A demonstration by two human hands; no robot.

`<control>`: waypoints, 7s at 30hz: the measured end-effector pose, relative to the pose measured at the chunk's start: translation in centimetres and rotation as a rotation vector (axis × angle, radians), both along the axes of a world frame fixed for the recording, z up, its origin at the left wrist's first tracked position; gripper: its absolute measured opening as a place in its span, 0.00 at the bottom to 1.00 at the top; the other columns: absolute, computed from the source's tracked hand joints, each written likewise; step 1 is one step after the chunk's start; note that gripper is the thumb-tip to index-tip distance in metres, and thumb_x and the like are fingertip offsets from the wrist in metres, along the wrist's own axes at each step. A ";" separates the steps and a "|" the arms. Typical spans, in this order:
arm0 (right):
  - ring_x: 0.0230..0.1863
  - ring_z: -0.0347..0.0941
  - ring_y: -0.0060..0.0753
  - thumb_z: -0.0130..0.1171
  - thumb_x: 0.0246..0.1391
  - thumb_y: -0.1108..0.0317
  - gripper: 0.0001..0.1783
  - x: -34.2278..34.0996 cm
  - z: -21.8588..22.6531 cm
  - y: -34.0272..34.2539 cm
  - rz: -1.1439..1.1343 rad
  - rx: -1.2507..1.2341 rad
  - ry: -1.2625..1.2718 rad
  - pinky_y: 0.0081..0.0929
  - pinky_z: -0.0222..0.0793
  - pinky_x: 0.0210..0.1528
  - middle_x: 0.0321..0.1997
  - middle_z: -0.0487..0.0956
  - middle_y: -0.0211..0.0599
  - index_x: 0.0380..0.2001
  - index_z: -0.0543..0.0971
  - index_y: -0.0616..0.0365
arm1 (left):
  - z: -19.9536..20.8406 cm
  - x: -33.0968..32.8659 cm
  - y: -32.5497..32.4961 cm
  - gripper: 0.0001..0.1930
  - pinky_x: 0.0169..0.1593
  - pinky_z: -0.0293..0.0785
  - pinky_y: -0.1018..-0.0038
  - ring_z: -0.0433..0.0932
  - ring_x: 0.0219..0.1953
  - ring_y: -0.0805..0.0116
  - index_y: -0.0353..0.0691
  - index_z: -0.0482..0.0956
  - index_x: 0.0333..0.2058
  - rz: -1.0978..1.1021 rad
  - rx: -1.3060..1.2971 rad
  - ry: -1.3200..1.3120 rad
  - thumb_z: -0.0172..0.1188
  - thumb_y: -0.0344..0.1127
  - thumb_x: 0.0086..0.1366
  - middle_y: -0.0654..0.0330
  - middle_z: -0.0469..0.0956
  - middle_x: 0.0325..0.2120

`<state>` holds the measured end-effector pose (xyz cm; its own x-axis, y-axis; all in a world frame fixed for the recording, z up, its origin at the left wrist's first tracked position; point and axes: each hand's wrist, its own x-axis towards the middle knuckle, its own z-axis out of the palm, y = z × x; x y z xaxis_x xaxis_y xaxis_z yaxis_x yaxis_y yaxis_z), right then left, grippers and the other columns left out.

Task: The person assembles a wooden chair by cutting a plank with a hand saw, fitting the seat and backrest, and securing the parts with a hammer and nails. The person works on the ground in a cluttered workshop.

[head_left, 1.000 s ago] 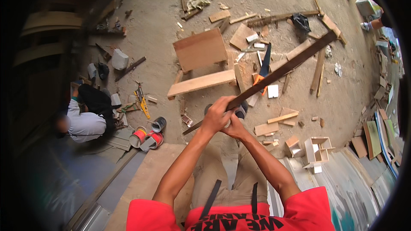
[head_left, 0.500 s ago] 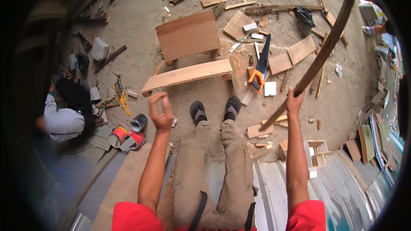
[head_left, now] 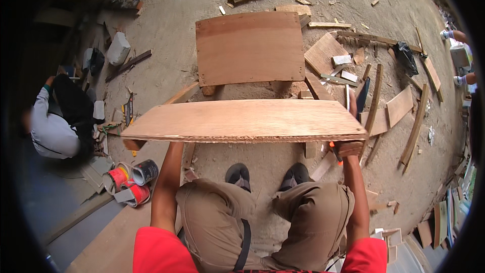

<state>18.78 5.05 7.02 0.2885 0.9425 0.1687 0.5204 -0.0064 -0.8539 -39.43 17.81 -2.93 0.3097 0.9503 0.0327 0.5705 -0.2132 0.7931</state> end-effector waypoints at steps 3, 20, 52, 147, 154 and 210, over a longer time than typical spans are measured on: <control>0.70 0.57 0.46 0.67 0.52 0.59 0.43 -1.0 -3.6 8.2 0.133 0.388 0.039 0.38 0.51 0.70 0.68 0.63 0.49 0.66 0.59 0.63 | 0.2 7.8 5.6 0.28 0.63 0.63 0.66 0.69 0.61 0.59 0.34 0.65 0.61 -0.044 0.213 -0.078 0.48 0.50 0.73 0.52 0.71 0.57; 0.26 0.74 0.18 0.56 0.63 0.44 0.27 -1.6 11.9 17.6 0.207 0.017 0.389 0.18 0.71 0.27 0.29 0.79 0.30 0.38 0.79 0.62 | 24.1 12.7 7.3 0.23 0.51 0.69 0.72 0.74 0.41 0.71 0.33 0.76 0.45 0.332 -0.212 -0.965 0.45 0.51 0.75 0.60 0.77 0.37; 0.33 0.71 0.18 0.55 0.64 0.45 0.27 -12.3 -0.9 10.8 0.112 -0.317 0.487 0.22 0.67 0.33 0.32 0.77 0.29 0.48 0.75 0.60 | 9.3 2.8 7.5 0.41 0.56 0.70 0.70 0.79 0.48 0.62 0.29 0.75 0.53 0.520 -0.267 -0.461 0.34 0.67 0.72 0.48 0.81 0.45; 0.12 0.65 0.21 0.29 0.73 0.44 0.39 -12.7 -2.8 8.6 0.020 0.060 0.511 0.26 0.61 0.14 0.17 0.79 0.37 0.23 0.78 0.62 | 8.3 5.7 4.7 0.42 0.41 0.73 0.72 0.80 0.30 0.61 0.31 0.75 0.36 0.505 -0.087 -0.481 0.25 0.69 0.72 0.50 0.80 0.24; 0.15 0.68 0.21 0.29 0.72 0.43 0.39 -12.5 -2.6 8.8 0.028 0.063 0.489 0.25 0.62 0.17 0.18 0.79 0.37 0.24 0.77 0.62 | 8.0 5.6 5.0 0.41 0.41 0.72 0.73 0.79 0.30 0.64 0.33 0.76 0.34 0.512 -0.037 -0.456 0.26 0.67 0.73 0.53 0.80 0.23; 0.31 0.83 0.29 0.76 0.39 0.41 0.33 -20.3 23.3 20.4 0.558 0.237 -0.381 0.27 0.77 0.36 0.26 0.84 0.37 0.36 0.83 0.61 | 5.0 8.5 4.6 0.56 0.63 0.61 0.53 0.70 0.56 0.51 0.33 0.65 0.57 0.352 -0.496 -1.201 0.19 0.84 0.58 0.47 0.73 0.51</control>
<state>-1.53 25.42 30.35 -0.3458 0.8578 0.3803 0.6544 0.5109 -0.5574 -30.90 22.37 2.05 0.0708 0.9634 -0.2585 -0.5617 0.2526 0.7878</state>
